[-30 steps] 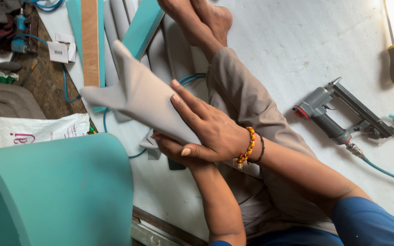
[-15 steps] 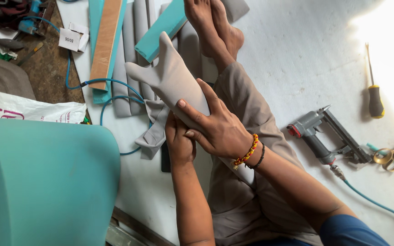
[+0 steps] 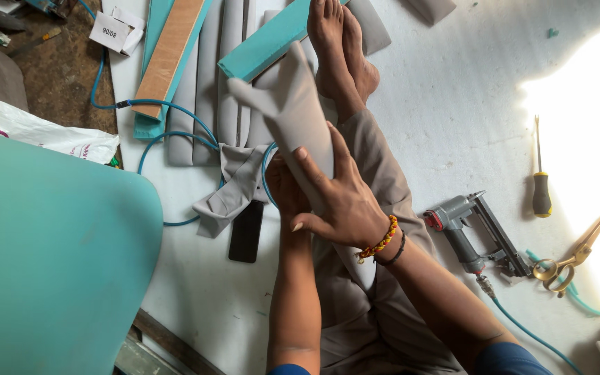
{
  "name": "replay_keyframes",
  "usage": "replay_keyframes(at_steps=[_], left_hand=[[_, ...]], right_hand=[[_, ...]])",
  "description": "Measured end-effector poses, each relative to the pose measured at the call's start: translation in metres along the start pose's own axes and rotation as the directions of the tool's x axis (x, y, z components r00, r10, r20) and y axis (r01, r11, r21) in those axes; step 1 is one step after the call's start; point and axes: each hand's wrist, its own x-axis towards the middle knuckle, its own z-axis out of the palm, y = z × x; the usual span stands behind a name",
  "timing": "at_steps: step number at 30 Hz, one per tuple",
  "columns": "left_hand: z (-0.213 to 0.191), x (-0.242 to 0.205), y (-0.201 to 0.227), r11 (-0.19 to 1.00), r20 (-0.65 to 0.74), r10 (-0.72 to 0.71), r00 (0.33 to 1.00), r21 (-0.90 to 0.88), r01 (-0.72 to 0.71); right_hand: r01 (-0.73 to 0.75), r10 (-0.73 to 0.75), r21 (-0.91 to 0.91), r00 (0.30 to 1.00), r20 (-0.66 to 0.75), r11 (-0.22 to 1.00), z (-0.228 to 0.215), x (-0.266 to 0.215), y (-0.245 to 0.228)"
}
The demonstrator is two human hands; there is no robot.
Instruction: The person wraps a rectangular foam piece with gray fabric and secures it using a pneumatic staple gun. They repeatedly pull the fabric taut, staple along the edges, and adjust the foam orientation to cover all sides.
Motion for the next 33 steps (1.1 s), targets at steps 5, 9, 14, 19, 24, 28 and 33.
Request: replay_keyframes(at_steps=[5,9,14,19,24,28,33], left_hand=[[0.016,0.003,-0.019,0.999,-0.017,0.040,0.999,-0.012,-0.041],[0.027,-0.007,-0.024,0.996,-0.020,0.077,0.997,0.038,-0.076],[0.046,-0.018,-0.023,0.962,0.097,0.222,0.970,0.137,-0.234],[0.052,-0.013,-0.028,0.949,0.055,0.261,0.964,0.168,-0.267],[0.055,-0.010,-0.032,0.922,0.130,0.307,0.943,0.203,-0.329],[0.066,-0.019,-0.029,0.911,0.156,0.299,0.941,0.247,-0.330],[0.088,-0.022,-0.019,0.871,0.130,0.306,0.943,0.361,-0.333]], right_hand=[[-0.023,0.027,0.107,0.999,-0.033,0.994,-0.009,-0.009,0.009],[0.013,-0.001,0.153,0.997,-0.081,0.988,-0.013,-0.023,0.016],[-0.021,0.090,0.318,0.975,-0.202,0.948,-0.020,-0.048,0.028],[-0.332,0.502,0.576,0.850,-0.161,0.747,-0.011,-0.077,0.055],[-0.642,0.677,0.748,0.628,0.385,0.170,0.013,-0.069,0.090],[-0.388,0.466,0.917,0.831,0.304,0.094,0.002,-0.049,0.092],[-0.262,0.430,0.943,0.890,0.153,0.207,-0.034,-0.010,0.072]])
